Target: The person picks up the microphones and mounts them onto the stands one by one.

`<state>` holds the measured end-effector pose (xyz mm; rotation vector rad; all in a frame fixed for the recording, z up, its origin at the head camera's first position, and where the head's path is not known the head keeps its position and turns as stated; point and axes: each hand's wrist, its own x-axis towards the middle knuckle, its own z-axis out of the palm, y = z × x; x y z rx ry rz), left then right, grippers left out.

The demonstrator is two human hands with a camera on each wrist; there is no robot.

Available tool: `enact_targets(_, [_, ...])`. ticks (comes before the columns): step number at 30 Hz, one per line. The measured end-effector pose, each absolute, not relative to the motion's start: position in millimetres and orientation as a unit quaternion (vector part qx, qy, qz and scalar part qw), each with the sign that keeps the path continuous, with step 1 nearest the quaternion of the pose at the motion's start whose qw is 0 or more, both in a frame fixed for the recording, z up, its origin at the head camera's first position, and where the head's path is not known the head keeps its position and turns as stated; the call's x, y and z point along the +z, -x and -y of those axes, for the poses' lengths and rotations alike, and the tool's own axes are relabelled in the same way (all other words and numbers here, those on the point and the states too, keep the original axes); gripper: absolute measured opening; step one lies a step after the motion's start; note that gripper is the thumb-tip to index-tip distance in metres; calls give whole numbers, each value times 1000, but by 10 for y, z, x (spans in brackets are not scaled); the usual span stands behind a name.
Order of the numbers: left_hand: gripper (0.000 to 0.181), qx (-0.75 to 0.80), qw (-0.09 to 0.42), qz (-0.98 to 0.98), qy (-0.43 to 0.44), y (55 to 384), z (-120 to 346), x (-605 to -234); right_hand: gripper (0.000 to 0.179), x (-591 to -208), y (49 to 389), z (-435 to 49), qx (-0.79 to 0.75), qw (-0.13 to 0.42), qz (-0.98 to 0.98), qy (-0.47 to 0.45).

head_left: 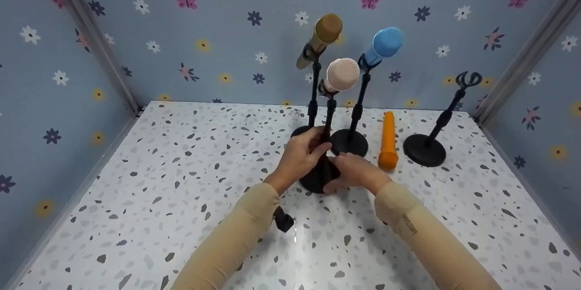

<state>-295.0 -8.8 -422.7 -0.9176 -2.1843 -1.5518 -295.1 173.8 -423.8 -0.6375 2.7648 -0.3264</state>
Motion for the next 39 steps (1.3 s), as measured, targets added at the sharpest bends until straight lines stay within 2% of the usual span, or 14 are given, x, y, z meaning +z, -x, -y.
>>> enact_targets(7, [30,-558,143,762,296,2951,93,-4226,57,-4219,2961,-1735,-117,143,-956,226])
enact_targets(21, [31,-563,143,760,293,2936,77,-4209,55,-4231,2952,-1745,-132,148,-957,214])
enact_targets(30, [40,-563,104,767,290,2947,79,-4208,55,-4256,2949,-1748,-133,144,-956,216])
enact_targets(39, [37,-580,91,753,297,2950,77,-4269,53,-4249,2944,-1757,-131,140,-954,230])
